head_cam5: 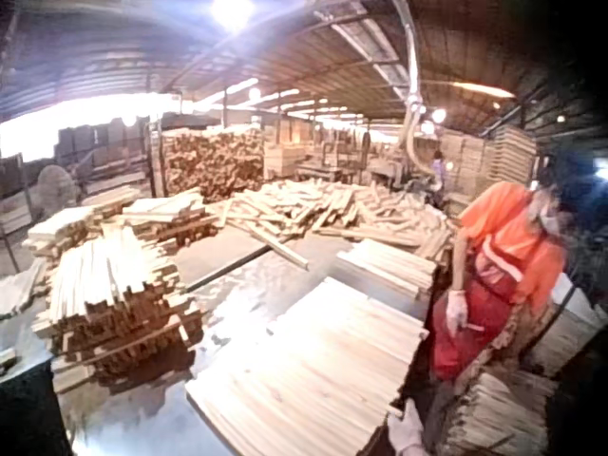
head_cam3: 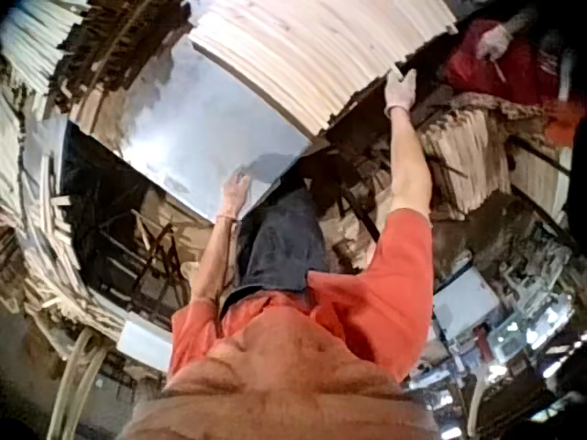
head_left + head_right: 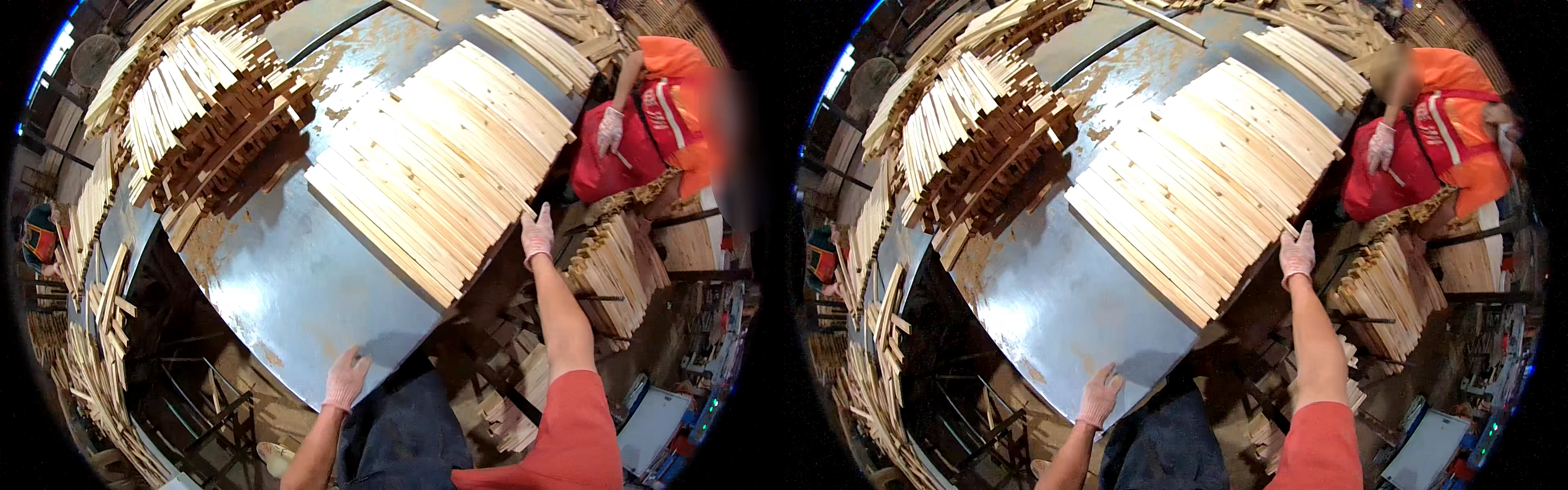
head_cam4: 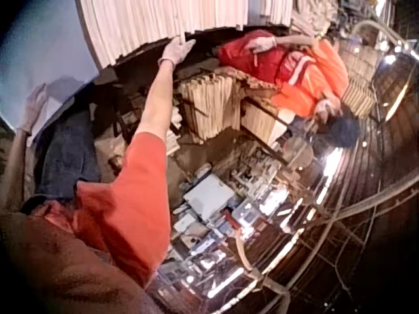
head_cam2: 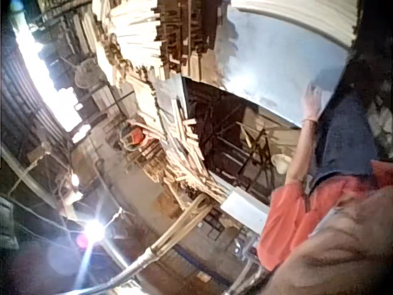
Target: The person picks up groups of wooden planks from a table, sorts through them, and places some onto a moving conveyor belt while others are placed on different stacks.
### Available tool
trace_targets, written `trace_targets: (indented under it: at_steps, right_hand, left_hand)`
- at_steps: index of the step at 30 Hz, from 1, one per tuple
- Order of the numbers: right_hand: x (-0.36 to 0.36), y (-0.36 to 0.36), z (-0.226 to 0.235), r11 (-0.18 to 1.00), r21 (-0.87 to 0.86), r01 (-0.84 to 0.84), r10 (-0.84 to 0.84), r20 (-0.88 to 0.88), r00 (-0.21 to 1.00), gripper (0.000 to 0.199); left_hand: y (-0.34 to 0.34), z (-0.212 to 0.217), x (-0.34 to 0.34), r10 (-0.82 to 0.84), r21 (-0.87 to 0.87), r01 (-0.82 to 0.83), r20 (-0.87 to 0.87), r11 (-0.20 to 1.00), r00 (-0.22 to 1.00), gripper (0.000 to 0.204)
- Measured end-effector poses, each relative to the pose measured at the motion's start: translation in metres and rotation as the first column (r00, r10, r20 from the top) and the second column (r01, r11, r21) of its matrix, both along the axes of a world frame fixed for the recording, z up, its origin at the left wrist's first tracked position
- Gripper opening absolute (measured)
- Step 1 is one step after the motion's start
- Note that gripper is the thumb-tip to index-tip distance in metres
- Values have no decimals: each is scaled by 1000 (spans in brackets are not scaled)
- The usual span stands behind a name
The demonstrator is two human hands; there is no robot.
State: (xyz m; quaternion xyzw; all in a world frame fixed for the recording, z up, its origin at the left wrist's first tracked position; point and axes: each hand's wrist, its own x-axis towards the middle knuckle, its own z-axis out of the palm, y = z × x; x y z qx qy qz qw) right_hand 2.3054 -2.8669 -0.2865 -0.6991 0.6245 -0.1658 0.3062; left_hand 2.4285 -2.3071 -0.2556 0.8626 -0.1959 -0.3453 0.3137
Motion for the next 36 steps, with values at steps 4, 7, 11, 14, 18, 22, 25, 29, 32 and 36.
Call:
trace_targets:
  at_steps: [4, 7, 11, 14, 18, 22, 25, 29, 32, 36]
  right_hand:
    - [-10, -30, -32, 997, 77, -7, -13, 258, 966, 66]
    - [-8, 7, -22, 964, -136, -229, 248, 143, 958, 43]
    - [-23, 100, -6, 916, 119, -383, 346, 249, 905, 35]
    - [-12, 110, -8, 744, 139, -654, 645, 107, 757, 47]
    - [72, 54, -51, 816, -7, -578, 577, 68, 814, 70]
    - [160, 61, -64, 808, -33, -589, 580, 223, 783, 78]
    - [175, 82, -52, 831, 198, -520, 358, 525, 772, 79]
    - [149, 99, -62, 817, 364, -447, 129, 641, 757, 82]
    - [130, 129, -39, 770, 510, -383, -28, 626, 779, 82]
    - [99, 153, -45, 700, 611, -370, -6, 523, 852, 78]
  left_hand:
    - [-106, -1, 60, 36, 27, -39, 98, 999, 995, 63]
    - [-138, -44, 90, -9, 58, -19, 444, 998, 896, 66]
    - [-138, -82, 125, 47, 148, -145, 521, 978, 852, 69]
    - [-114, -82, 157, 181, 134, -261, 428, 956, 885, 72]
    - [-101, -63, 194, 12, 245, -141, 465, 959, 885, 74]
    - [-118, -77, 224, -20, 252, -140, 541, 958, 841, 77]
    - [-128, -80, 223, 45, 225, -190, 527, 956, 849, 79]
    - [-112, -66, 206, 132, 170, -221, 419, 960, 898, 85]
    - [-106, -31, 189, 343, 71, -343, 15, 937, 939, 84]
    - [-83, -24, 175, 458, -131, -612, -548, 780, 700, 77]
